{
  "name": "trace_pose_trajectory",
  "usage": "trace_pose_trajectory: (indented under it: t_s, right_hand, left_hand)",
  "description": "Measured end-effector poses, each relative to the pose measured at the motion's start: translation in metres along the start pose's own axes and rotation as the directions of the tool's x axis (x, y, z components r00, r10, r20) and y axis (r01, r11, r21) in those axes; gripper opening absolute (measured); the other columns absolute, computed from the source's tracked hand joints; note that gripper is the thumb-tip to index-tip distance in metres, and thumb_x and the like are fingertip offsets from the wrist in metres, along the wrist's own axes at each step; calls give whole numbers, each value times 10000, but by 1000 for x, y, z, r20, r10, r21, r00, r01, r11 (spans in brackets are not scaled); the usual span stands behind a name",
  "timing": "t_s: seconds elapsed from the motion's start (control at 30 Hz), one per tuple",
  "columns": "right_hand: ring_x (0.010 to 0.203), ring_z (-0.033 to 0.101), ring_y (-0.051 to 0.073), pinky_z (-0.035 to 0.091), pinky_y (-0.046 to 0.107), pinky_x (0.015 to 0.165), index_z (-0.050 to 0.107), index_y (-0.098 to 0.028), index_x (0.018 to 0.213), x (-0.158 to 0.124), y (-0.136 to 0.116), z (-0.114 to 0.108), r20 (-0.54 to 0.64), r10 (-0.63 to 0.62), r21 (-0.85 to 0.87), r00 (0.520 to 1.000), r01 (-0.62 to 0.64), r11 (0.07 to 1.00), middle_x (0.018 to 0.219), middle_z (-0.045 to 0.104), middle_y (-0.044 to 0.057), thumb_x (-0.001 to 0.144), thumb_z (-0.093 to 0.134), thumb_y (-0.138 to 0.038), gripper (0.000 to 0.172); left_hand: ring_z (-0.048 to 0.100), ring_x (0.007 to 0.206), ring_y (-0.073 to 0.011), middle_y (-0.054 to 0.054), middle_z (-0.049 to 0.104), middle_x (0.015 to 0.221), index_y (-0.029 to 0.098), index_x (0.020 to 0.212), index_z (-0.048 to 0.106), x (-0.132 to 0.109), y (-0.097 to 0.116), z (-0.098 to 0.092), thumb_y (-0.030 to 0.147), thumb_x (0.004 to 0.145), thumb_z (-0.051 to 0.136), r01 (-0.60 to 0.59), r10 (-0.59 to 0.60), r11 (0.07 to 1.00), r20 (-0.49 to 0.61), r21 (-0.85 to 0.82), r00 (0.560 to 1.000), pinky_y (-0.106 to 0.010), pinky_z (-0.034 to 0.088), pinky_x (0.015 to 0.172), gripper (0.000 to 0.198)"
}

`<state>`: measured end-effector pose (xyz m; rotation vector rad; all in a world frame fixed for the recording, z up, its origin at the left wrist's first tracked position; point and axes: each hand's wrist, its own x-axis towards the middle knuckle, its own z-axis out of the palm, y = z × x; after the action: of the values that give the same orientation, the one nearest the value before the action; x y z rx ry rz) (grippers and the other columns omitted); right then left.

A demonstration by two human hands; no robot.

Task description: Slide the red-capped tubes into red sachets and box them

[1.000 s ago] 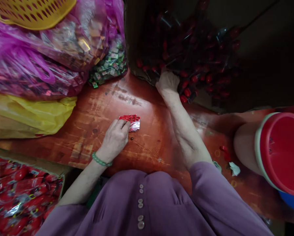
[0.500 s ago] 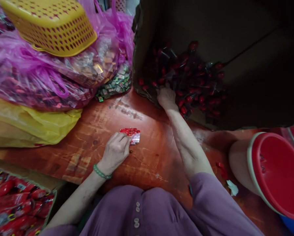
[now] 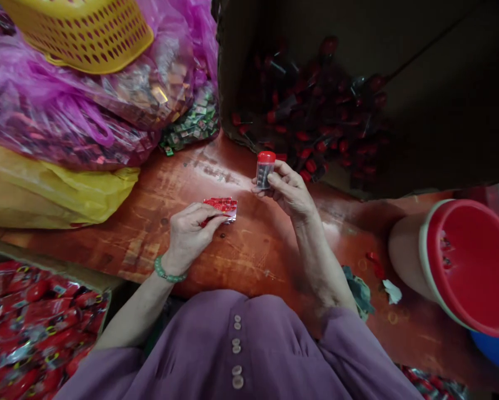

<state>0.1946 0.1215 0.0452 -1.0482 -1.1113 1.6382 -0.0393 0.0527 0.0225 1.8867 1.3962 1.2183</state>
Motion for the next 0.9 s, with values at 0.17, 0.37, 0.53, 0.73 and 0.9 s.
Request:
trace_pose_trajectory:
  t_s: [0.17, 0.37, 0.53, 0.73, 0.9]
  right_hand:
    - [760, 723, 137, 600, 264, 683, 506, -275, 1244, -38, 5, 19, 9, 10, 67, 1000, -10, 998, 952, 712, 4, 762, 798, -409, 579]
    - [757, 672, 143, 595, 291, 654, 536, -312, 1310, -81, 19, 27, -28, 55, 53, 998, -54, 997, 1021, 696, 14, 804, 732, -422, 554]
    - [682, 584, 119, 538, 250, 564, 667, -277, 1161, -116, 35, 31, -139, 133, 128, 981, -115, 985, 983, 691, 6, 805, 698, -418, 385]
    - [478, 475, 74, 470, 234, 491, 678, -219, 1067, -136, 52, 40, -145, 230, 211, 962, -197, 957, 693, 624, -40, 831, 680, -472, 347]
    - [512, 584, 66, 508, 200, 519, 576, -241, 1113, -132, 65, 48, -151, 222, 423, 963, -140, 895, 725, 657, -60, 785, 759, -462, 436]
  left_hand:
    - [712, 752, -137, -5, 774, 837, 212, 847, 774, -4, 16, -9, 258, 839, 748, -40, 40, 999, -3, 26, 999, -264, 584, 742, 54]
    - [707, 762, -136, 2, 776, 834, 218, 845, 767, -10, 27, -9, 300, 845, 749, -90, 88, 994, 27, 65, 996, -268, 579, 755, 84]
    - [699, 755, -124, -12, 771, 823, 194, 839, 753, -21, 26, -4, 303, 852, 744, -163, 156, 984, 101, 67, 983, -243, 565, 747, 110]
    - [704, 759, -131, -18, 769, 834, 192, 835, 752, -34, 21, 3, 290, 854, 734, -132, 122, 991, 215, 35, 969, -253, 569, 750, 102]
    - [705, 755, -132, -14, 767, 830, 193, 838, 766, -36, 21, 1, 286, 844, 744, -81, 78, 997, 218, 5, 973, -249, 574, 753, 96]
